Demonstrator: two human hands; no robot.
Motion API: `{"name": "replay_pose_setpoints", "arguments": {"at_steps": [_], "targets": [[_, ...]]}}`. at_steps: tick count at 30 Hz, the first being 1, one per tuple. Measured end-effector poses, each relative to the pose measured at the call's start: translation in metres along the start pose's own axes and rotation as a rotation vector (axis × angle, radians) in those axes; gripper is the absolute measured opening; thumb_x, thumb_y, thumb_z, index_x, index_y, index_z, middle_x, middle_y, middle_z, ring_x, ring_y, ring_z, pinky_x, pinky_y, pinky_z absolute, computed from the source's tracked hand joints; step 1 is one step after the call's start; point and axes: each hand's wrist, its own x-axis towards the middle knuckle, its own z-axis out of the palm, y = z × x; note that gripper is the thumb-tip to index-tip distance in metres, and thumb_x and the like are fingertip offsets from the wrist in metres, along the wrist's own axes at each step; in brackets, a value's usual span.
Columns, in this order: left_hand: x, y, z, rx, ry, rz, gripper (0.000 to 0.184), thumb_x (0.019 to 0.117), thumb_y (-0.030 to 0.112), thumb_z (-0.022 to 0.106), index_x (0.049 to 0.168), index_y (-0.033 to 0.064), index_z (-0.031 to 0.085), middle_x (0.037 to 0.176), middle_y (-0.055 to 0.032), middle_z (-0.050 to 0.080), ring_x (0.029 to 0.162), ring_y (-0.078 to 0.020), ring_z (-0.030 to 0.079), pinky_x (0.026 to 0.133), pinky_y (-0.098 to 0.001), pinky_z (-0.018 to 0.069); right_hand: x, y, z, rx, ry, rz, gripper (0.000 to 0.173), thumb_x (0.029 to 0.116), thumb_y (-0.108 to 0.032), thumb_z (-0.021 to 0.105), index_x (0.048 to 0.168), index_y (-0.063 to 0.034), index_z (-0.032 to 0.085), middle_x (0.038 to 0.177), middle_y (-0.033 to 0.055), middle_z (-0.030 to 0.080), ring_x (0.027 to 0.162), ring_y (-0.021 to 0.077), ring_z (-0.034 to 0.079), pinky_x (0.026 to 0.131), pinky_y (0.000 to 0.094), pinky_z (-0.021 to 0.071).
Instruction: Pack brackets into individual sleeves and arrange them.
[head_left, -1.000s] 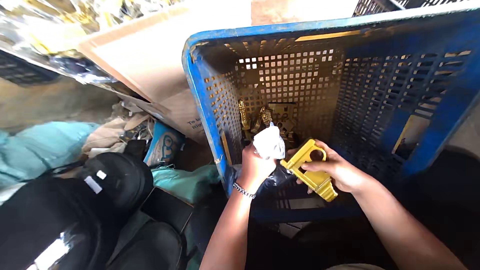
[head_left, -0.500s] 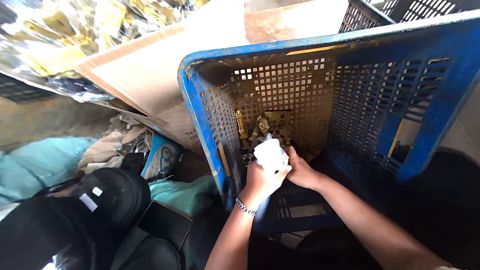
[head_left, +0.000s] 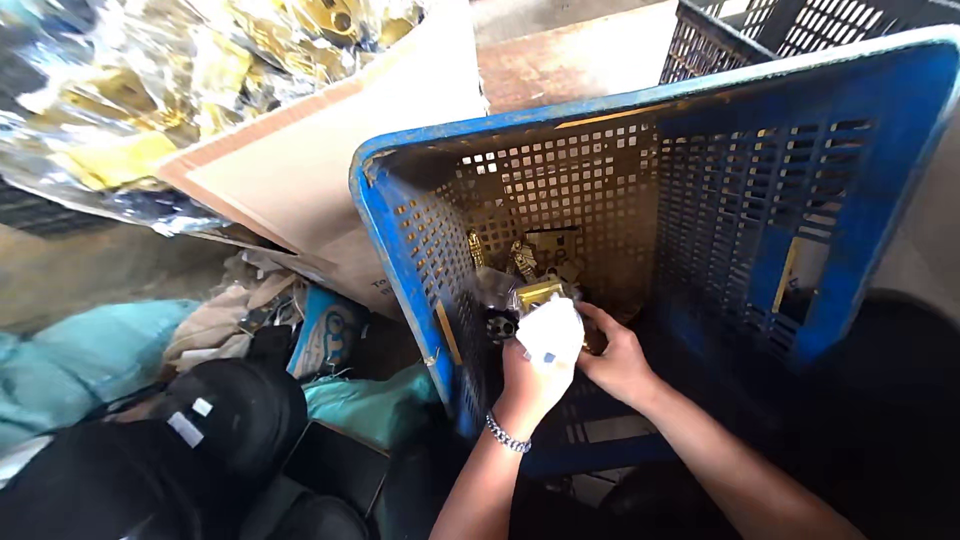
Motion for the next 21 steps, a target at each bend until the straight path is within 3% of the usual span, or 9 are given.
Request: {"name": "replay_pose_setpoints", "arguments": {"at_steps": [2, 5, 8, 10, 12, 14, 15, 18, 21], "targets": [[0.002, 0.001, 0.0, -0.031, 0.026, -0.133, 0.042, 0.0814, 0.014, 0.08, 0.107, -0.0154, 0.065, 0.096, -0.0153, 0.073, 0.093, -0.0064, 0.07, 0.089, -0.0231, 0.0562, -0.003, -0.006, 0.004, 0.028, -0.018, -0.017, 0.062, 0.0875, -0.017, 0.074, 0.142, 0.0064, 0.054, 0.135, 0.0248, 0.061, 0.126, 0.0307, 0.059, 0.108, 0.0412, 0.0462], [0.018, 0.007, -0.013, -0.192, 0.145, -0.436, 0.071, 0.0751, 0.011, 0.087, 0.129, -0.0151, 0.048, 0.111, -0.0141, 0.065, 0.102, -0.008, 0.064, 0.093, -0.0238, 0.0529, 0.003, -0.019, -0.004, 0.27, -0.093, 0.093, 0.042, 0.1009, -0.012, 0.06, 0.139, 0.0039, 0.056, 0.138, 0.017, 0.06, 0.121, 0.0133, 0.062, 0.101, 0.026, 0.0517], [0.023, 0.007, -0.017, -0.304, 0.222, -0.45, 0.068, 0.0725, 0.003, 0.086, 0.127, -0.0107, 0.048, 0.107, -0.0079, 0.064, 0.098, -0.0045, 0.063, 0.09, -0.0207, 0.0535, 0.011, -0.027, -0.006, 0.67, 0.075, 0.32, 0.024, 0.1009, 0.005, 0.052, 0.123, 0.01, 0.058, 0.106, 0.0106, 0.07, 0.092, 0.0111, 0.071, 0.085, 0.0265, 0.06], [0.018, 0.008, -0.014, -0.347, 0.16, -0.414, 0.057, 0.072, 0.0, 0.085, 0.118, -0.0109, 0.053, 0.1, -0.0053, 0.065, 0.094, -0.0036, 0.064, 0.088, -0.0202, 0.0544, 0.016, -0.027, -0.007, 0.825, 0.074, 0.439, 0.028, 0.1004, 0.007, 0.052, 0.129, 0.0064, 0.05, 0.104, 0.0091, 0.066, 0.086, 0.012, 0.069, 0.079, 0.0275, 0.0605], [0.014, 0.011, -0.011, -0.401, 0.087, -0.41, 0.045, 0.0706, -0.002, 0.084, 0.106, -0.0046, 0.057, 0.091, 0.0008, 0.065, 0.088, -0.0014, 0.064, 0.085, -0.0192, 0.0553, 0.018, -0.019, -0.007, 0.807, 0.028, 0.449, 0.037, 0.1013, 0.005, 0.05, 0.137, 0.0014, 0.044, 0.111, 0.0087, 0.061, 0.086, 0.0119, 0.068, 0.073, 0.027, 0.0599], [0.014, 0.012, -0.012, -0.415, 0.061, -0.424, 0.049, 0.0659, -0.002, 0.087, 0.104, -0.0023, 0.057, 0.089, 0.0023, 0.064, 0.085, -0.0012, 0.064, 0.083, -0.0195, 0.0558, 0.019, -0.01, -0.007, 0.765, 0.003, 0.412, 0.041, 0.1012, 0.005, 0.048, 0.142, 0.0005, 0.044, 0.119, 0.0108, 0.06, 0.091, 0.0131, 0.068, 0.074, 0.0274, 0.0592], [0.014, 0.013, -0.012, -0.402, 0.062, -0.435, 0.056, 0.0615, -0.001, 0.089, 0.106, -0.0028, 0.056, 0.089, 0.0023, 0.064, 0.084, -0.0011, 0.064, 0.083, -0.0196, 0.056, 0.02, -0.008, -0.006, 0.745, 0.019, 0.393, 0.037, 0.1013, 0.005, 0.049, 0.138, 0.0024, 0.05, 0.119, 0.0115, 0.062, 0.091, 0.0133, 0.068, 0.074, 0.0274, 0.0596], [0.013, 0.01, -0.008, -0.313, 0.07, -0.455, 0.089, 0.0487, 0.003, 0.097, 0.123, -0.009, 0.049, 0.103, -0.004, 0.066, 0.094, -0.0025, 0.065, 0.087, -0.0211, 0.0562, 0.022, -0.012, 0.003, 0.671, 0.16, 0.372, 0.014, 0.1053, -0.003, 0.05, 0.112, 0.0034, 0.061, 0.098, 0.0073, 0.065, 0.078, 0.0087, 0.067, 0.069, 0.025, 0.0594], [0.023, 0.002, -0.007, -0.235, 0.109, -0.513, 0.1, 0.048, 0.003, 0.098, 0.132, -0.0111, 0.045, 0.113, -0.012, 0.065, 0.103, -0.0087, 0.065, 0.092, -0.0253, 0.0555, 0.009, -0.01, 0.014, 0.439, 0.117, 0.144, 0.019, 0.1035, -0.003, 0.049, 0.113, 0.0081, 0.061, 0.103, 0.0121, 0.065, 0.087, 0.0099, 0.067, 0.078, 0.0274, 0.0593]]}}
